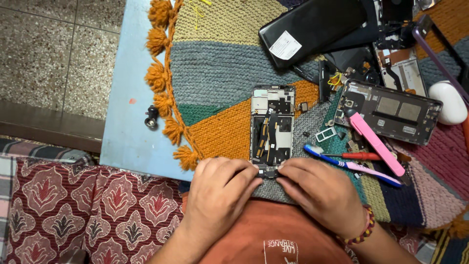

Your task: The person disassembles a smartphone, removes a ribbon cable, cleans the internal components with a toothbrush, and reattaches the cable. The person handles the phone chassis, ribbon cable, and toothbrush throughout the process.

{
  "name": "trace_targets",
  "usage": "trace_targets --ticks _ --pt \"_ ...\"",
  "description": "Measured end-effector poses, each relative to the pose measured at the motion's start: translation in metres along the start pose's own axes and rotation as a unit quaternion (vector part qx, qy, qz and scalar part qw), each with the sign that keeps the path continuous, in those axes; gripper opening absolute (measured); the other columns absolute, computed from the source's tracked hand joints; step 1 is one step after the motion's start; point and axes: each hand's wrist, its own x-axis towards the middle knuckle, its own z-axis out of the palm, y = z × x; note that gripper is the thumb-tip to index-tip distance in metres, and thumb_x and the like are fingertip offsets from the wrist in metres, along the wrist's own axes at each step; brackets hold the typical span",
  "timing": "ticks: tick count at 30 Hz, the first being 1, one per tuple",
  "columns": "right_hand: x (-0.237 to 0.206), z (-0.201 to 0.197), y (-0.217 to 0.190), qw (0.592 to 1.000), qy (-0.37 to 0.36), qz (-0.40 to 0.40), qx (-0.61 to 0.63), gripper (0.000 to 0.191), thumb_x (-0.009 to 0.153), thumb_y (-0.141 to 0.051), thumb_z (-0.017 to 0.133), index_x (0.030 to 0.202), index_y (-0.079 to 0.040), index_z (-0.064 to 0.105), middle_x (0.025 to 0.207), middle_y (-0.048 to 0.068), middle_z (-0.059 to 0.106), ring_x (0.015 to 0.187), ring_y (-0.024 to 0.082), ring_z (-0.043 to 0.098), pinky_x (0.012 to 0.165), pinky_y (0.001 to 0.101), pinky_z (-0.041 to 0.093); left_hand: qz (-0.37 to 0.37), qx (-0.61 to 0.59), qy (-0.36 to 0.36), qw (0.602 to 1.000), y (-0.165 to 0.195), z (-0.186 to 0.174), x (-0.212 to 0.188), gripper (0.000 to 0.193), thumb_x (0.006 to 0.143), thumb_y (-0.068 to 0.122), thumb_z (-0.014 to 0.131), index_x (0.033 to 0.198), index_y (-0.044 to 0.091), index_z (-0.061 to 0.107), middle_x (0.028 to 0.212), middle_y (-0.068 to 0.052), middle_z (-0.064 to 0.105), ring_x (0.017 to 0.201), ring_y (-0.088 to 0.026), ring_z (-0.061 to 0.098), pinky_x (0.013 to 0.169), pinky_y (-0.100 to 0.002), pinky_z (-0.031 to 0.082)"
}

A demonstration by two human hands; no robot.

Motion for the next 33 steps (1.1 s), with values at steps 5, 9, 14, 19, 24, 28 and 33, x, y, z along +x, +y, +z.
trace_targets --ticks 5,9,14,19,24,28,33 --pt "-0.001 0.001 0.003 0.999 0.009 -0.035 -0.001 0.032 0.078 -0.007 0.083 0.104 -0.003 0.066 0.100 0.011 0.072 0.084 0.027 0.072 0.070 0.0351 0.058 0.025 0.001 0.001 1.000 0.001 -0.003 0.001 0.027 0.089 0.019 0.080 0.111 0.007 0.070 0.113 -0.006 0.067 0.101 -0.026 0.065 0.088 -0.041 0.047" --pt "-0.003 -0.006 0.005 0.997 0.025 -0.056 0.039 0.035 0.077 -0.009 0.085 0.104 -0.004 0.064 0.102 0.012 0.071 0.085 0.026 0.073 0.070 0.0334 0.059 0.070 -0.002 0.008 0.998 0.002 -0.009 0.003 0.028 0.090 0.018 0.072 0.116 0.007 0.071 0.123 -0.008 0.066 0.107 -0.026 0.064 0.093 -0.042 0.048" --pt "-0.005 -0.021 0.002 0.996 0.023 -0.046 0.068 0.030 0.076 -0.010 0.087 0.095 -0.007 0.065 0.100 0.009 0.072 0.078 0.019 0.073 0.063 0.0294 0.058 0.131 -0.014 0.028 0.991 0.003 -0.014 0.007 0.028 0.091 0.017 0.065 0.115 0.007 0.072 0.118 -0.008 0.069 0.108 -0.026 0.065 0.093 -0.042 0.051" --pt "-0.006 -0.028 -0.002 0.996 0.040 -0.082 0.011 0.027 0.074 -0.009 0.088 0.095 -0.007 0.072 0.100 0.010 0.072 0.080 0.022 0.073 0.067 0.0312 0.058 0.145 -0.004 0.039 0.989 0.005 -0.019 0.012 0.030 0.090 0.017 0.065 0.117 0.006 0.073 0.116 -0.007 0.070 0.108 -0.025 0.065 0.095 -0.043 0.051" --pt "-0.002 -0.027 0.001 0.986 0.079 -0.145 -0.011 0.030 0.078 -0.007 0.089 0.102 -0.006 0.072 0.104 0.011 0.071 0.088 0.025 0.074 0.072 0.0327 0.060 0.144 -0.007 0.040 0.989 0.007 -0.023 0.018 0.029 0.091 0.017 0.065 0.116 0.006 0.073 0.116 -0.006 0.070 0.108 -0.025 0.065 0.095 -0.043 0.051" --pt "-0.003 -0.027 0.004 0.984 0.088 -0.154 -0.015 0.032 0.077 -0.007 0.089 0.104 -0.006 0.072 0.103 0.010 0.070 0.088 0.025 0.073 0.074 0.0344 0.060 0.149 -0.013 0.039 0.988 0.007 -0.025 0.019 0.028 0.093 0.017 0.065 0.117 0.006 0.074 0.117 -0.006 0.071 0.107 -0.025 0.065 0.095 -0.042 0.051" --pt "-0.008 -0.022 0.005 0.984 0.094 -0.152 -0.010 0.031 0.076 -0.006 0.089 0.102 -0.006 0.073 0.102 0.009 0.071 0.087 0.024 0.074 0.071 0.0329 0.059 0.139 -0.028 0.039 0.989 0.007 -0.020 0.013 0.028 0.091 0.015 0.067 0.117 0.007 0.074 0.117 -0.007 0.070 0.106 -0.025 0.066 0.092 -0.042 0.052"
